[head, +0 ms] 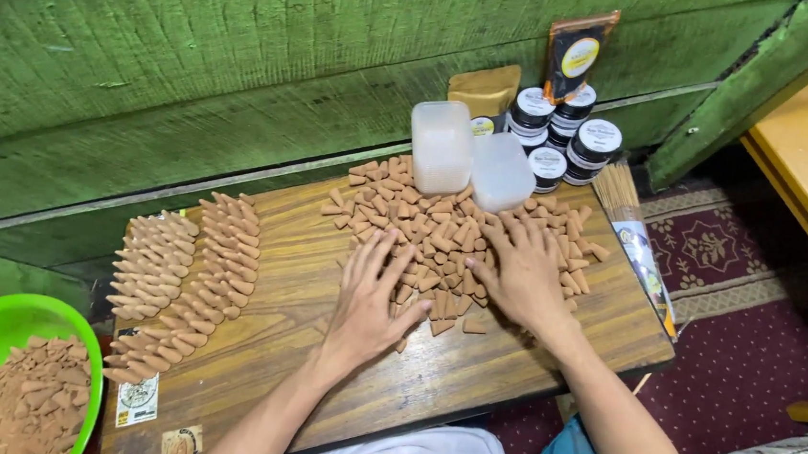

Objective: The person organizes incense cones by hand on a wooden table, lining them up into curved rows and gathering others into a pile near several small jars and containers.

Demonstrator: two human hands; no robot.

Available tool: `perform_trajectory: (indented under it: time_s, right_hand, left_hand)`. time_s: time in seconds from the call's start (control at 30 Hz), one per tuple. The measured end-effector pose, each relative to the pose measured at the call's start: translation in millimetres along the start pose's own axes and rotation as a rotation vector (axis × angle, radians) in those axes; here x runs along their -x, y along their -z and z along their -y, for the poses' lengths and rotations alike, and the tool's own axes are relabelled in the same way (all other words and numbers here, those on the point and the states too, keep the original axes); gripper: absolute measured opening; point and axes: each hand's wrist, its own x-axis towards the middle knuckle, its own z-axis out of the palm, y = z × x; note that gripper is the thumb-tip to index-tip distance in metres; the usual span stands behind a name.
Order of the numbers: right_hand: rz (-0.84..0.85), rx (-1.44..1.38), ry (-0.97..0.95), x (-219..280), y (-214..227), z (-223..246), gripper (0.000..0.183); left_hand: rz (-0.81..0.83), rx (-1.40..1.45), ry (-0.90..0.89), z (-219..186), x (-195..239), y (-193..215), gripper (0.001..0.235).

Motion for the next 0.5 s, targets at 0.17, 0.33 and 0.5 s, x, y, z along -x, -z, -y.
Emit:
perform_trajectory:
  time_s: [0.17, 0.33, 0.5]
  right_hand:
    - [0.013, -0.087, 0.013, -1, -4, -6, 0.05]
    - [-0.034, -0.197, 0.057, -3, -20, -21, 0.034]
    - [-0.104, -0.202, 0.054, 0, -17, -16, 0.023]
  left_hand:
    - [0.204, -0.166, -0.021, -5, -27, -5, 0.081]
    - [0.272, -0.207, 0.008, 16, -30, -10, 0.079]
    - [0.157, -0.123, 0.036, 37, -23, -16, 0.057]
